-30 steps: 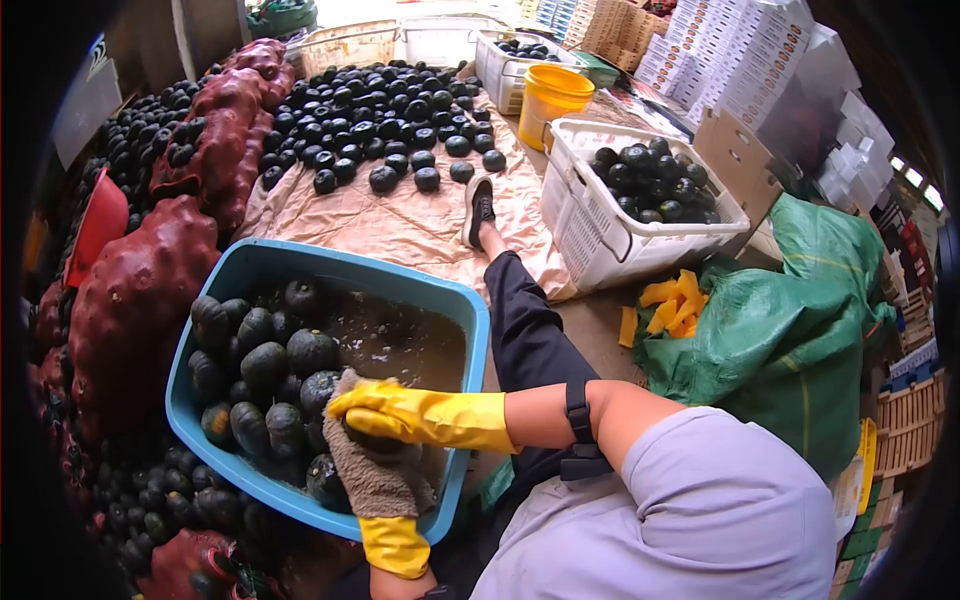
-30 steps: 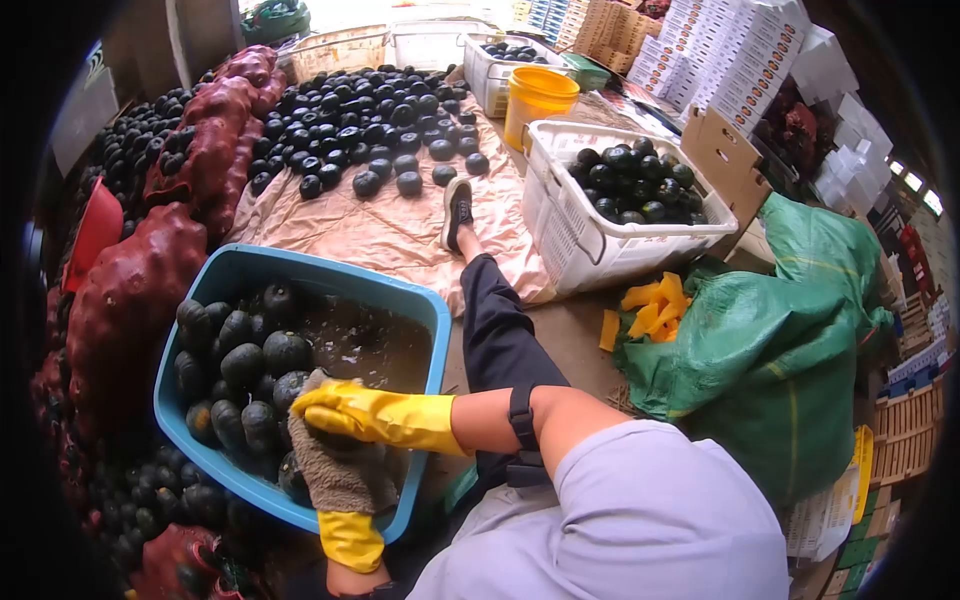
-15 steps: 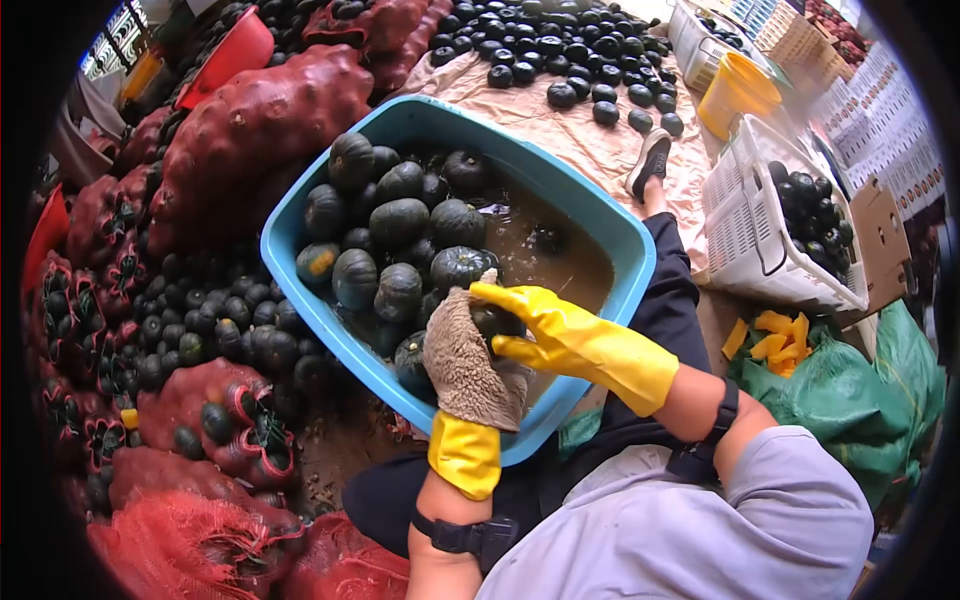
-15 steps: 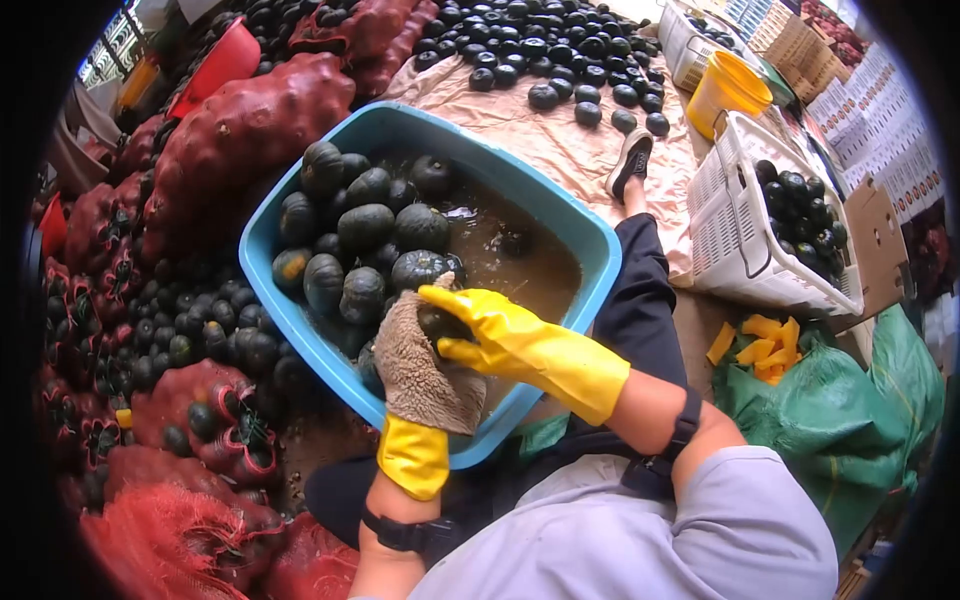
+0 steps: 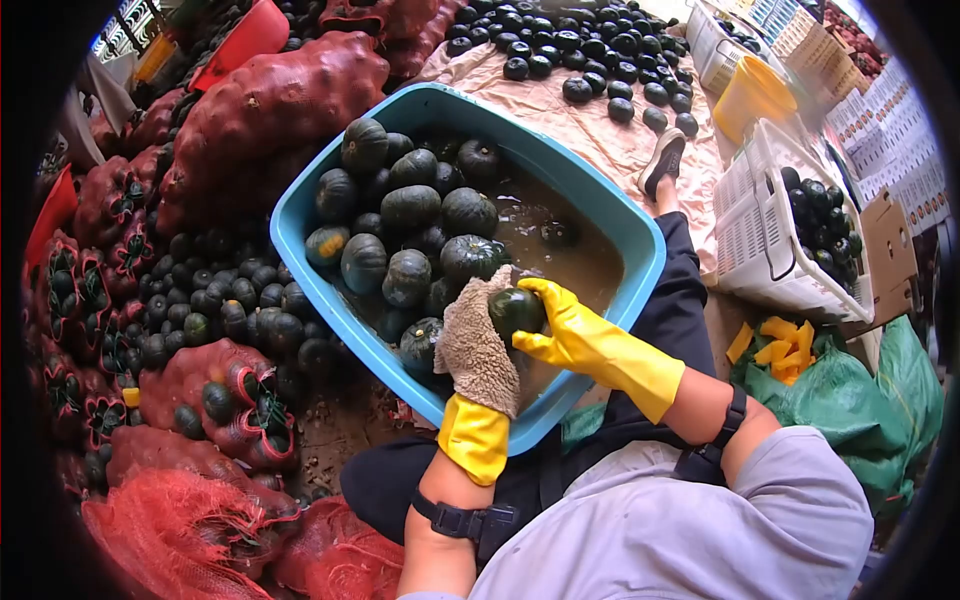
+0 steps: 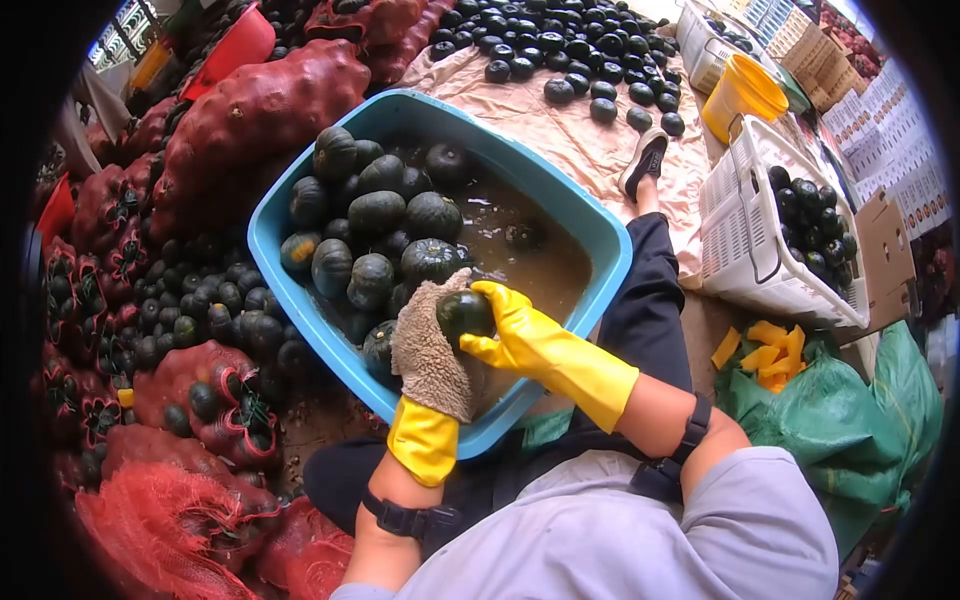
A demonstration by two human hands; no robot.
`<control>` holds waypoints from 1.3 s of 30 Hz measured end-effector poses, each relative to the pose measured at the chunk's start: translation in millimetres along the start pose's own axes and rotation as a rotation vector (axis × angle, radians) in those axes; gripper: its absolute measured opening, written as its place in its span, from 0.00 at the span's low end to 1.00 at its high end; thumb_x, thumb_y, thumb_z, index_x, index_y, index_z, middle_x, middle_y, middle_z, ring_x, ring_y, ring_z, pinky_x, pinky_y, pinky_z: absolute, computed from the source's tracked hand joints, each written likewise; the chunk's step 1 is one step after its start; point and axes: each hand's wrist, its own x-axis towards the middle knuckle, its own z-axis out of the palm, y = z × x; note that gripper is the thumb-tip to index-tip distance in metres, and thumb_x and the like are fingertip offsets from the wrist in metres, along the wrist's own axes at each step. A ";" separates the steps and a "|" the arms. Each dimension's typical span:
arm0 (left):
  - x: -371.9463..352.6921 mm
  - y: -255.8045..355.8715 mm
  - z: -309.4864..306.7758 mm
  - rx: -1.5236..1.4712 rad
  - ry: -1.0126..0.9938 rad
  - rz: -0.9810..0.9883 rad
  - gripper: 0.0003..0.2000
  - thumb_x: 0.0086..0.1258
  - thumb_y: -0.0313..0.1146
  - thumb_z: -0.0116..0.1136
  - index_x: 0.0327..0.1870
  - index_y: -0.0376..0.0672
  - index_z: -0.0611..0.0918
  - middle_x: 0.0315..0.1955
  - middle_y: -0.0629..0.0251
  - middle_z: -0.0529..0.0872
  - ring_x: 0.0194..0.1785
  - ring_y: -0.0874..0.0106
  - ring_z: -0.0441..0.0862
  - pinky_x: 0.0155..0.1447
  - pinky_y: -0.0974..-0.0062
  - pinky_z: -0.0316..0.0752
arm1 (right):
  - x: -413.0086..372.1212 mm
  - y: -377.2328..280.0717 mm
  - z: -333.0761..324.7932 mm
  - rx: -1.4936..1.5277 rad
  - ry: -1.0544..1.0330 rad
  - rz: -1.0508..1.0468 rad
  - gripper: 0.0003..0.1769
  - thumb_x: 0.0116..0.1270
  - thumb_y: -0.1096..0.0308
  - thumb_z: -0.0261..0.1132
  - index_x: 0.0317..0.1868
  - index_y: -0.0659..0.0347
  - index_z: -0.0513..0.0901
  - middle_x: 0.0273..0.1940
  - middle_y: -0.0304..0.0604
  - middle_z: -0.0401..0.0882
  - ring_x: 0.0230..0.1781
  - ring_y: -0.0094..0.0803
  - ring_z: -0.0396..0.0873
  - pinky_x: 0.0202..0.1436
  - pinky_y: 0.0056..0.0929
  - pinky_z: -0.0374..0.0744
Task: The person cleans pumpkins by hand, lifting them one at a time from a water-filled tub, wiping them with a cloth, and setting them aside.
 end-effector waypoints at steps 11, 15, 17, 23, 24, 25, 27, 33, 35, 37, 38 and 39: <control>-4.4 -7.8 25.3 -1.538 0.204 -0.717 0.10 0.86 0.33 0.51 0.55 0.42 0.83 0.54 0.55 0.89 0.60 0.60 0.87 0.70 0.63 0.82 | 19.7 -26.5 5.9 0.251 -0.008 0.330 0.48 0.66 0.51 0.84 0.78 0.59 0.70 0.65 0.50 0.83 0.65 0.40 0.84 0.71 0.39 0.82; 1.0 -3.1 27.6 -1.568 0.182 -0.865 0.06 0.79 0.34 0.58 0.41 0.42 0.81 0.42 0.54 0.88 0.43 0.60 0.87 0.54 0.63 0.84 | 4.3 -26.7 -16.4 0.113 -0.012 0.525 0.50 0.58 0.51 0.87 0.75 0.60 0.73 0.62 0.52 0.84 0.66 0.38 0.83 0.70 0.37 0.81; 6.1 0.0 22.0 -1.506 0.195 -0.933 0.08 0.76 0.31 0.58 0.34 0.41 0.77 0.32 0.55 0.85 0.31 0.62 0.85 0.42 0.63 0.85 | -11.9 -4.0 -53.0 0.446 0.193 0.561 0.43 0.62 0.53 0.83 0.73 0.58 0.75 0.58 0.45 0.84 0.57 0.35 0.84 0.63 0.40 0.83; 9.0 -6.3 14.0 -0.977 0.062 -0.630 0.05 0.72 0.30 0.63 0.44 0.41 0.86 0.38 0.55 0.88 0.36 0.61 0.86 0.43 0.63 0.83 | -8.0 83.3 -259.8 1.104 0.889 -0.117 0.31 0.81 0.52 0.71 0.76 0.55 0.75 0.66 0.47 0.84 0.66 0.38 0.85 0.69 0.35 0.87; 3.3 -5.6 19.7 -0.499 0.044 -0.367 0.07 0.72 0.30 0.63 0.47 0.43 0.88 0.40 0.56 0.90 0.39 0.58 0.88 0.45 0.60 0.84 | 2.3 94.1 -269.8 0.968 0.949 -0.165 0.31 0.82 0.54 0.70 0.77 0.57 0.74 0.66 0.48 0.84 0.67 0.38 0.85 0.70 0.34 0.86; -1.5 -8.9 25.6 -0.021 0.024 -0.101 0.10 0.71 0.30 0.64 0.51 0.44 0.90 0.43 0.57 0.91 0.42 0.55 0.90 0.47 0.57 0.85 | 13.6 100.5 -254.5 0.904 0.778 -0.076 0.31 0.84 0.54 0.65 0.79 0.58 0.72 0.68 0.48 0.83 0.67 0.37 0.82 0.72 0.34 0.83; -5.4 -13.2 42.0 0.160 -0.167 -0.072 0.14 0.73 0.37 0.67 0.57 0.51 0.88 0.52 0.59 0.91 0.51 0.53 0.90 0.60 0.54 0.81 | 37.6 108.2 -222.3 0.700 0.419 0.055 0.32 0.86 0.54 0.55 0.83 0.59 0.70 0.71 0.49 0.80 0.68 0.37 0.78 0.76 0.33 0.76; -11.6 -8.5 45.4 0.067 -0.213 -0.194 0.21 0.68 0.34 0.67 0.62 0.47 0.86 0.47 0.59 0.94 0.51 0.58 0.92 0.65 0.55 0.78 | 122.5 71.3 -61.7 -0.887 -0.503 0.609 0.44 0.70 0.53 0.77 0.84 0.45 0.72 0.67 0.53 0.85 0.68 0.47 0.81 0.76 0.41 0.76; -10.9 -14.5 42.9 -0.045 -0.183 -0.226 0.21 0.67 0.34 0.68 0.62 0.45 0.86 0.45 0.59 0.95 0.50 0.58 0.92 0.66 0.56 0.78 | 124.4 58.2 -50.9 -0.874 -0.644 0.760 0.46 0.68 0.50 0.78 0.84 0.45 0.71 0.67 0.53 0.85 0.69 0.48 0.82 0.76 0.42 0.76; -5.5 -13.5 38.2 -0.097 -0.141 -0.247 0.21 0.66 0.32 0.68 0.61 0.43 0.86 0.46 0.58 0.95 0.49 0.55 0.93 0.63 0.54 0.82 | 118.4 14.1 -53.4 -0.759 -0.660 0.897 0.48 0.67 0.47 0.79 0.85 0.44 0.70 0.67 0.52 0.86 0.70 0.48 0.82 0.76 0.43 0.76; -3.8 -14.7 38.2 -0.085 -0.116 -0.260 0.20 0.66 0.31 0.68 0.61 0.43 0.86 0.47 0.56 0.95 0.48 0.54 0.94 0.61 0.54 0.84 | 114.3 -14.2 -56.1 -0.647 -0.620 0.973 0.49 0.67 0.46 0.80 0.85 0.44 0.70 0.67 0.51 0.86 0.70 0.48 0.82 0.76 0.43 0.76; -3.0 -15.5 38.2 -0.074 -0.088 -0.279 0.20 0.66 0.31 0.68 0.60 0.42 0.86 0.48 0.55 0.95 0.48 0.53 0.94 0.60 0.54 0.85 | 108.9 -38.1 -56.9 -0.479 -0.540 1.036 0.50 0.66 0.45 0.81 0.85 0.44 0.70 0.67 0.51 0.86 0.70 0.48 0.82 0.76 0.43 0.76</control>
